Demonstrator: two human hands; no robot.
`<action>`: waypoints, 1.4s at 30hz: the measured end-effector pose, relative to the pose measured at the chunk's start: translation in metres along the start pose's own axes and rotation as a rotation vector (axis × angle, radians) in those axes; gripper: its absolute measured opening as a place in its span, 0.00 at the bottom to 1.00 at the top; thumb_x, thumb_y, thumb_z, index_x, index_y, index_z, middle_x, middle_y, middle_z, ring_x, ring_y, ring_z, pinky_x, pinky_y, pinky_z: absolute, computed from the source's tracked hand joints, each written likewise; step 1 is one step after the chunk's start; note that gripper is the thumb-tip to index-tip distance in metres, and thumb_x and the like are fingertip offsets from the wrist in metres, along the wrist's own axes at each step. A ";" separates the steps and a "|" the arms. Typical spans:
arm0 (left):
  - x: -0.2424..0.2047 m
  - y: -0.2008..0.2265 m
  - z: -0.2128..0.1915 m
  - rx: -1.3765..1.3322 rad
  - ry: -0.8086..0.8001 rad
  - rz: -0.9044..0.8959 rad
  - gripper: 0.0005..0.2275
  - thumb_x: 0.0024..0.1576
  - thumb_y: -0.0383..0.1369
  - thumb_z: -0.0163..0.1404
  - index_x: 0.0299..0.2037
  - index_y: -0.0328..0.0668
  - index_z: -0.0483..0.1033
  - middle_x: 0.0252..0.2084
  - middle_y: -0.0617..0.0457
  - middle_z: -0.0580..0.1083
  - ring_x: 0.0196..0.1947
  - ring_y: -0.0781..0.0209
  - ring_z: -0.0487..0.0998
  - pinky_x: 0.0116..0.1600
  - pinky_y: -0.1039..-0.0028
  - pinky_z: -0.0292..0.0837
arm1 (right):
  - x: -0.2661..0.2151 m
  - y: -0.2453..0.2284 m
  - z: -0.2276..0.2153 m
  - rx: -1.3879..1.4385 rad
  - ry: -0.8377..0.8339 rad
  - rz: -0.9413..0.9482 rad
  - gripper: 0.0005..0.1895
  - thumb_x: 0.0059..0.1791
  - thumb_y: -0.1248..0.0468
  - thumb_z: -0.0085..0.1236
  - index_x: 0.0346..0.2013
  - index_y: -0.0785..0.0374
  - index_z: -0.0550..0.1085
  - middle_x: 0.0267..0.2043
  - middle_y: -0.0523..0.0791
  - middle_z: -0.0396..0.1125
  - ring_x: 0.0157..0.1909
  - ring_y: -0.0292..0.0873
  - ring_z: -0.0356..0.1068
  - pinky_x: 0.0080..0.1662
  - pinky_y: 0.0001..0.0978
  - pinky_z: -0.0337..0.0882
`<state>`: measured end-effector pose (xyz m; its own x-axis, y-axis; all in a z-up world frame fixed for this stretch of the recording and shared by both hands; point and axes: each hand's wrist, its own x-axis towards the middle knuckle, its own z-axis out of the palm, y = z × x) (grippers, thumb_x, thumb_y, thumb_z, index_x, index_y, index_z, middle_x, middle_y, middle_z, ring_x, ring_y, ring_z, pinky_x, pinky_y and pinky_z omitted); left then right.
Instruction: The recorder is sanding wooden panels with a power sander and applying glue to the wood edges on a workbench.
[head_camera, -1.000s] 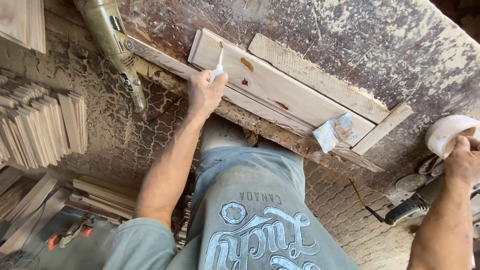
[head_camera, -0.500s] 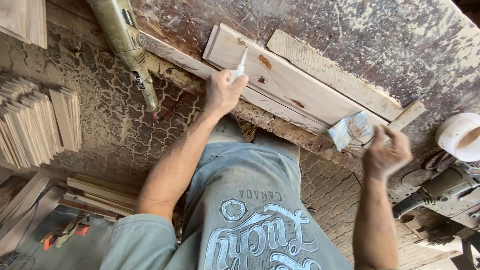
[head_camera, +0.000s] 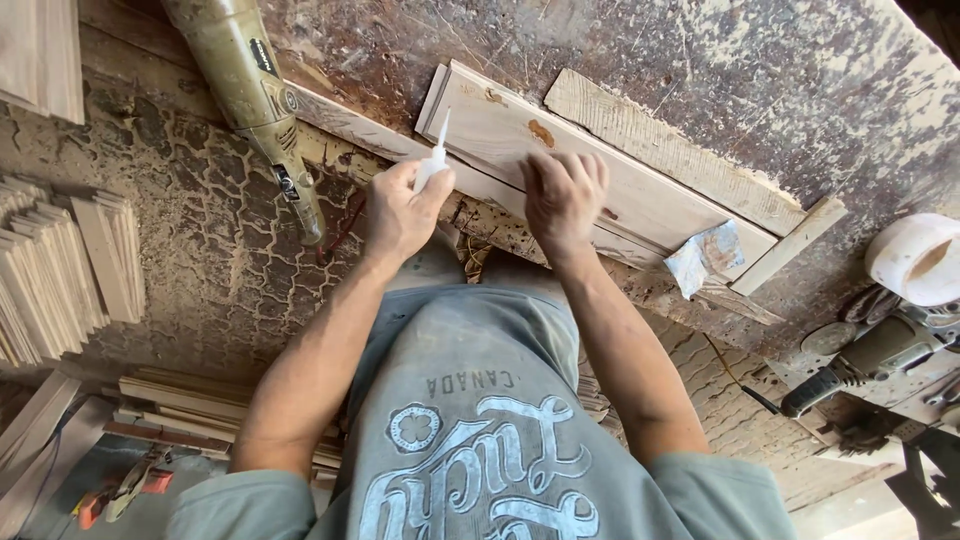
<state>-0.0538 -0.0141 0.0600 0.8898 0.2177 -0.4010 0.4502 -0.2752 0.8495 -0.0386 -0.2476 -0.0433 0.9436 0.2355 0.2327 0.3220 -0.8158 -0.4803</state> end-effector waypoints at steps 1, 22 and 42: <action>-0.002 -0.003 -0.003 -0.002 -0.005 -0.002 0.19 0.64 0.37 0.56 0.19 0.43 0.72 0.13 0.53 0.66 0.16 0.66 0.66 0.25 0.76 0.63 | 0.011 -0.010 -0.001 -0.004 -0.002 0.003 0.07 0.49 0.54 0.70 0.35 0.50 0.81 0.33 0.39 0.72 0.37 0.42 0.70 0.51 0.38 0.68; 0.093 -0.023 -0.016 -0.367 -0.199 0.159 0.10 0.64 0.35 0.55 0.49 0.36 0.78 0.39 0.50 0.78 0.37 0.62 0.75 0.47 0.73 0.75 | -0.116 0.111 -0.125 -0.264 -0.215 0.132 0.47 0.55 0.85 0.51 0.81 0.48 0.47 0.83 0.45 0.35 0.81 0.53 0.51 0.72 0.47 0.73; 0.099 -0.016 -0.030 -0.312 -0.314 0.153 0.17 0.64 0.35 0.54 0.58 0.28 0.74 0.44 0.42 0.80 0.37 0.61 0.79 0.42 0.76 0.75 | 0.009 0.018 -0.058 -0.156 -0.713 -0.266 0.30 0.57 0.62 0.41 0.75 0.67 0.63 0.80 0.53 0.47 0.81 0.50 0.39 0.78 0.45 0.33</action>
<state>0.0250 0.0400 0.0169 0.9455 -0.1105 -0.3062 0.3104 0.0230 0.9503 -0.0290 -0.2904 -0.0011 0.6746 0.6732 -0.3028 0.5797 -0.7371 -0.3473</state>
